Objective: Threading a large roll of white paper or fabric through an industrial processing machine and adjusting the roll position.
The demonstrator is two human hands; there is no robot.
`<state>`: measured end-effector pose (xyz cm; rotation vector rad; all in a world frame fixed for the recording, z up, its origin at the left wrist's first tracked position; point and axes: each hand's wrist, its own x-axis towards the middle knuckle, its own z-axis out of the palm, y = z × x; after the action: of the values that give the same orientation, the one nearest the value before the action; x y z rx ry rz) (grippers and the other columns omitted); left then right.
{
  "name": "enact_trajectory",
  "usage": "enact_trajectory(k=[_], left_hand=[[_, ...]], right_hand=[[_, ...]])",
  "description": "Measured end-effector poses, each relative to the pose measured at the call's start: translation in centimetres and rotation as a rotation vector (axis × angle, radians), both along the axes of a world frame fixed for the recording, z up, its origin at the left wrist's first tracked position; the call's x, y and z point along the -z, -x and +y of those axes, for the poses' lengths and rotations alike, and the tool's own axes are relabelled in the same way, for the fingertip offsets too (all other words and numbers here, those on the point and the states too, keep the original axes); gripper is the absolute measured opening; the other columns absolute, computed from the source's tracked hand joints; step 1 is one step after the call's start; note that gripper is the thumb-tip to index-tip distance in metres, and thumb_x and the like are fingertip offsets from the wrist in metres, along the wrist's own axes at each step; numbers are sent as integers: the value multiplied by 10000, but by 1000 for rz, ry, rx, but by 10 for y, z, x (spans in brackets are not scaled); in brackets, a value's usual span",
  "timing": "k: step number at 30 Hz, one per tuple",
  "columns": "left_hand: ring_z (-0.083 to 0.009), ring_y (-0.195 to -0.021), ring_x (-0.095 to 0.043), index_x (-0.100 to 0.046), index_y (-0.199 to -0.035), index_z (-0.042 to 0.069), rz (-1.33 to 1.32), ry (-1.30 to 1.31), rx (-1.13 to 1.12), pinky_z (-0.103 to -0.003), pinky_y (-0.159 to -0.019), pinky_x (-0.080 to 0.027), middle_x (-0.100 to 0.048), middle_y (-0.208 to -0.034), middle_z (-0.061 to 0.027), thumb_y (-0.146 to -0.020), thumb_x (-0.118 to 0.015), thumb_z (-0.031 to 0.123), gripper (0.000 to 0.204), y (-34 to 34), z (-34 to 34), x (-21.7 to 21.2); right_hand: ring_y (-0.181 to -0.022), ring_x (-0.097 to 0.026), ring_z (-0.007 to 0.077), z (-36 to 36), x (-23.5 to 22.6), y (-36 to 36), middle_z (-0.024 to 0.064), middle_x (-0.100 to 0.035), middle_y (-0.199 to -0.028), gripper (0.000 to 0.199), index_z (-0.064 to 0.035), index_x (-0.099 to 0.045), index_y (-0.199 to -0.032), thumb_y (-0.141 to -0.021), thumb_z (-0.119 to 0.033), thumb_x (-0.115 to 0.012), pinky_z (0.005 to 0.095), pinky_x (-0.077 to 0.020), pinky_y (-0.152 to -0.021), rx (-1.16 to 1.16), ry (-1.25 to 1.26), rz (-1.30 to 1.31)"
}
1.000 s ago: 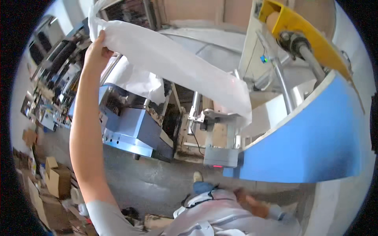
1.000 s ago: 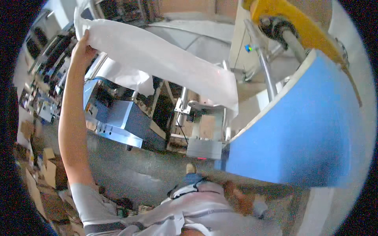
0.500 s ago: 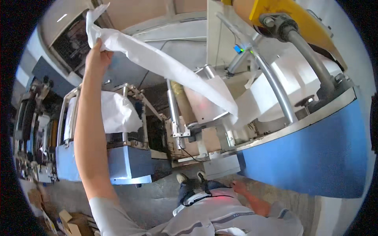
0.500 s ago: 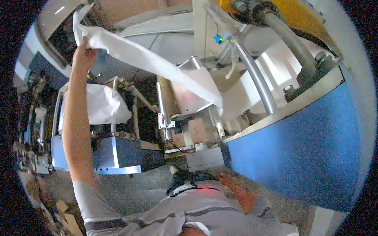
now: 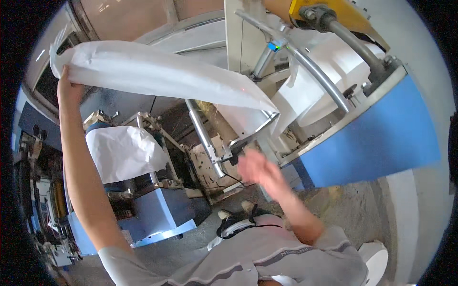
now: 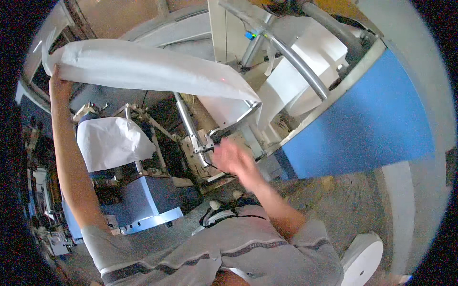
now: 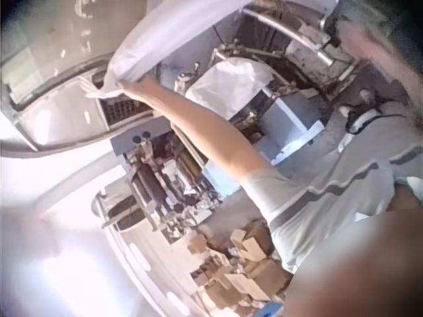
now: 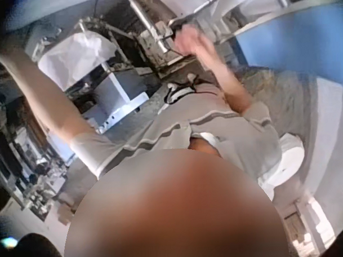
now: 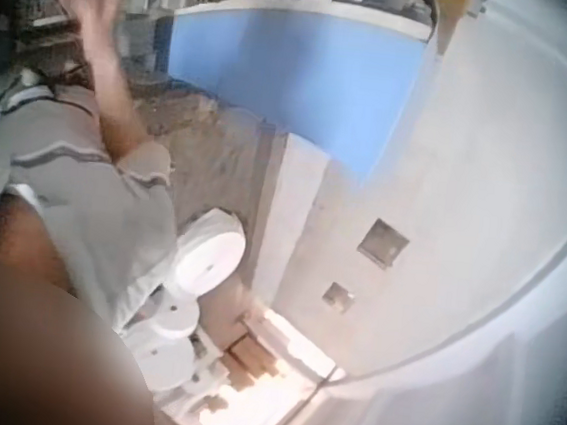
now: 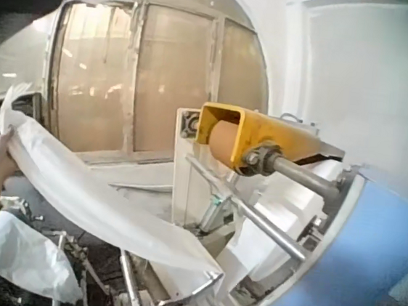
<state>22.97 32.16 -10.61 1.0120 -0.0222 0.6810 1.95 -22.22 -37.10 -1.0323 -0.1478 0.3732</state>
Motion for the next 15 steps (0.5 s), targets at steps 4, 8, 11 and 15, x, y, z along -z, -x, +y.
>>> enact_trajectory(k=[4, 8, 11, 15], left_hand=[[-280, -1118, -570, -499, -1258, 2, 74, 66, -103, -430, -979, -486, -580, -1208, -134, -966, -540, 196, 353, 17, -12, 7], [-257, -1063, -598, -522, -1226, 10, 103, 106, -14, -413, -915, -516, -599, -1170, -127, -961, -552, 217, 338, 22, -8, 24], [-239, -1032, -602, -530, -1202, 6, 25, 141, 49, -394, -898, -517, -601, -1137, -108, -966, -543, 193, 302, 26, -20, 34], [-262, -1076, -583, -523, -1215, 5, -18, 194, -42, -416, -960, -482, -590, -1171, -121, -974, -522, 177, 296, 28, -40, 36]], right_hand=[[-1191, -503, 363, 21, -2, -127, 263, -386, -1383, 854, 27, -170, -1429, -899, -512, -567, 498, -429, -1013, 396, -530, 563], [-1135, -539, 356, -3, 34, -216, 206, -547, -1241, 506, 24, -429, -1299, -963, -347, -501, 487, -452, -983, 538, -512, 376], [-1093, -570, 312, -16, 49, -273, 168, -591, -1178, 356, -1, -477, -1254, -974, -212, -415, 462, -470, -960, 617, -438, 314], [-1073, -585, 323, -1, 22, -309, 170, -596, -1192, 340, 1, -488, -1233, -993, -210, -373, 470, -495, -924, 518, -489, 351]])
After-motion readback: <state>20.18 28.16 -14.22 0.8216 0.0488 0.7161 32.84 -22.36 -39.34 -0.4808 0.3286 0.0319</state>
